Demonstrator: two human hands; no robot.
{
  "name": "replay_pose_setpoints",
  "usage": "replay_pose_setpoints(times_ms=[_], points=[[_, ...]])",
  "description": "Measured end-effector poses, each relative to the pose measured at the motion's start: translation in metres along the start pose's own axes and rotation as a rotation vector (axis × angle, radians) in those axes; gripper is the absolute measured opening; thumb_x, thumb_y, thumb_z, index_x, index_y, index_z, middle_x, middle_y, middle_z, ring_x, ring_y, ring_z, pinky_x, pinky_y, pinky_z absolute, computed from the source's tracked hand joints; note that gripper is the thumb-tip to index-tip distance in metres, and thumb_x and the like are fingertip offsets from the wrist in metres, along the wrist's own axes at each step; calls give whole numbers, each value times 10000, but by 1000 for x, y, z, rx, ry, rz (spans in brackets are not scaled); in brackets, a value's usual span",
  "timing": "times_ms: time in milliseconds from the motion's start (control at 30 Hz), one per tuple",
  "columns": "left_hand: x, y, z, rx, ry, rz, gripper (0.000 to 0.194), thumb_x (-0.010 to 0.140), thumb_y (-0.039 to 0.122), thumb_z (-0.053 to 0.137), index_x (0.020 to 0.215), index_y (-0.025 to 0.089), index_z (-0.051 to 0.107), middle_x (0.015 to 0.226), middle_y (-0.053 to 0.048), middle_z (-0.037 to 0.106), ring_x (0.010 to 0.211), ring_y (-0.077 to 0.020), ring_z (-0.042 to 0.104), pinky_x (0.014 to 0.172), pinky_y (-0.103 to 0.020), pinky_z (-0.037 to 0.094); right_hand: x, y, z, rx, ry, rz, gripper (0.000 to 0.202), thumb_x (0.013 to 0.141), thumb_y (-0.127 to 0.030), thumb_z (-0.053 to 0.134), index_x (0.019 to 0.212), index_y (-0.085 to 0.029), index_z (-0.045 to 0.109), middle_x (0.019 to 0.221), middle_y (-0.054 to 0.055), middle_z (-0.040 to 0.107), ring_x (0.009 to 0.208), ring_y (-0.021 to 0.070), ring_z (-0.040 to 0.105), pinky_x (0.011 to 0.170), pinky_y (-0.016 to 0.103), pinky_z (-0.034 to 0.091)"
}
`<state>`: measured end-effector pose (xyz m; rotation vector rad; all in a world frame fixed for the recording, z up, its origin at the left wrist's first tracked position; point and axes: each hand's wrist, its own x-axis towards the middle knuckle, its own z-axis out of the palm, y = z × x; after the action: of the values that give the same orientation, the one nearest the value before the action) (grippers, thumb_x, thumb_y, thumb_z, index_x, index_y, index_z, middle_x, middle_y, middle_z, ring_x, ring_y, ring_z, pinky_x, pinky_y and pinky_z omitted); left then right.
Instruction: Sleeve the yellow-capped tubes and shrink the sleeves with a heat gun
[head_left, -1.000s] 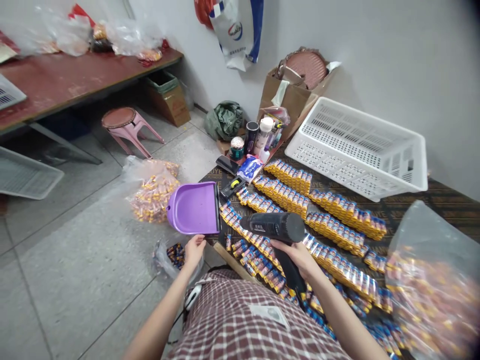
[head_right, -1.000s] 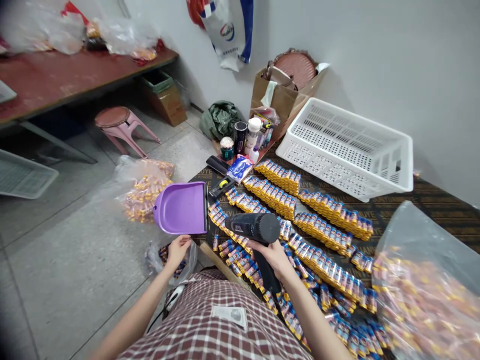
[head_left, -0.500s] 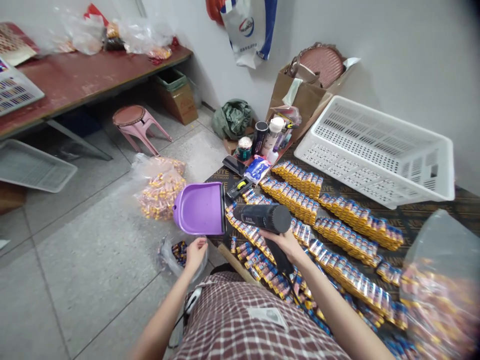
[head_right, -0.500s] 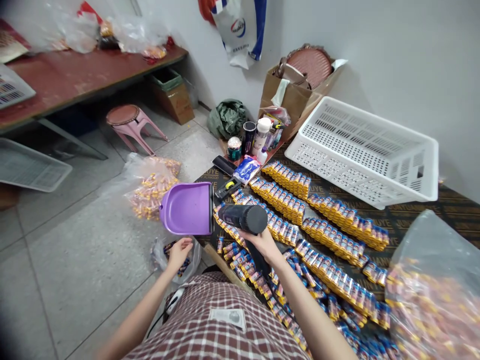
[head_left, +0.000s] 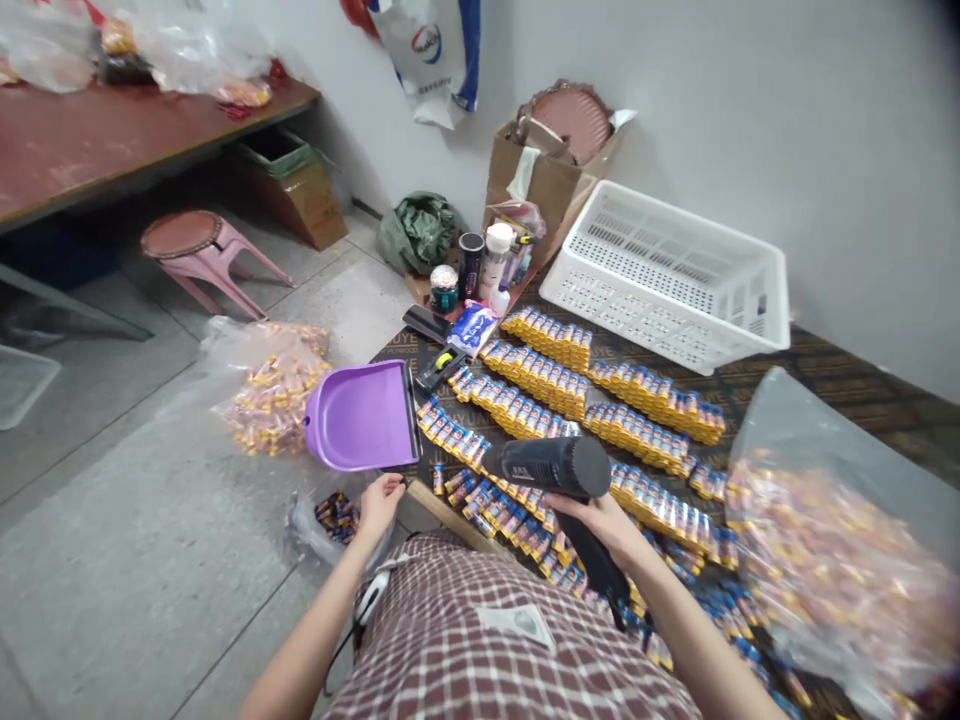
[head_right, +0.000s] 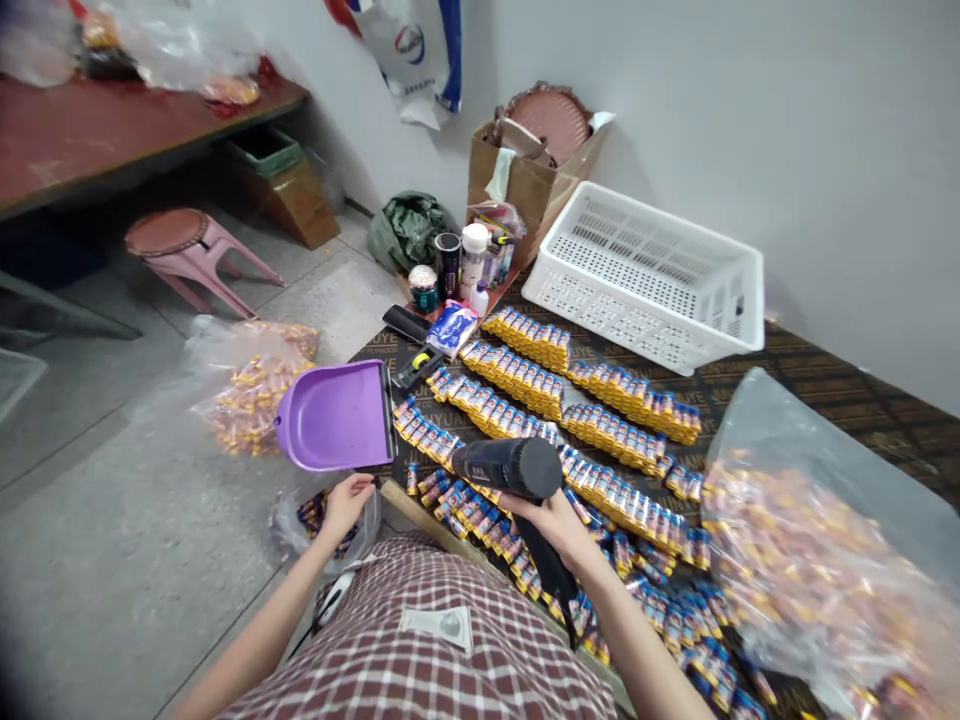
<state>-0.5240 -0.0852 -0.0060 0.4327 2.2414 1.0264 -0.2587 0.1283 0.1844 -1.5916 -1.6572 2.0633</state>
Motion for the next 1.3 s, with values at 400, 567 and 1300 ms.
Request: replay_pose_setpoints(times_ms=[400, 567, 1300], points=[[-4, 39, 37, 99, -173, 121, 177, 634, 282, 580, 769, 181, 634, 787, -54, 704, 700, -191, 651, 713, -308, 513, -96, 60, -53, 151, 249, 152, 378, 609, -470, 719, 765, -129, 667, 552, 40, 633, 466, 160, 546, 455, 264, 398], [-14, 55, 57, 228, -261, 209, 150, 670, 253, 551, 773, 181, 633, 775, -49, 700, 726, -195, 655, 709, -299, 498, -113, 80, -57, 191, 387, 129, 345, 585, -439, 743, 755, -150, 662, 533, 22, 623, 463, 165, 540, 453, 268, 397], [-117, 126, 255, 783, -319, 389, 771, 616, 287, 656, 1302, 207, 314, 1120, -157, 490, 1025, -297, 524, 824, -362, 391, -206, 167, -125, 604, 731, 203, 397, 561, -439, 773, 788, -120, 712, 586, 75, 675, 490, 187, 589, 452, 276, 467]])
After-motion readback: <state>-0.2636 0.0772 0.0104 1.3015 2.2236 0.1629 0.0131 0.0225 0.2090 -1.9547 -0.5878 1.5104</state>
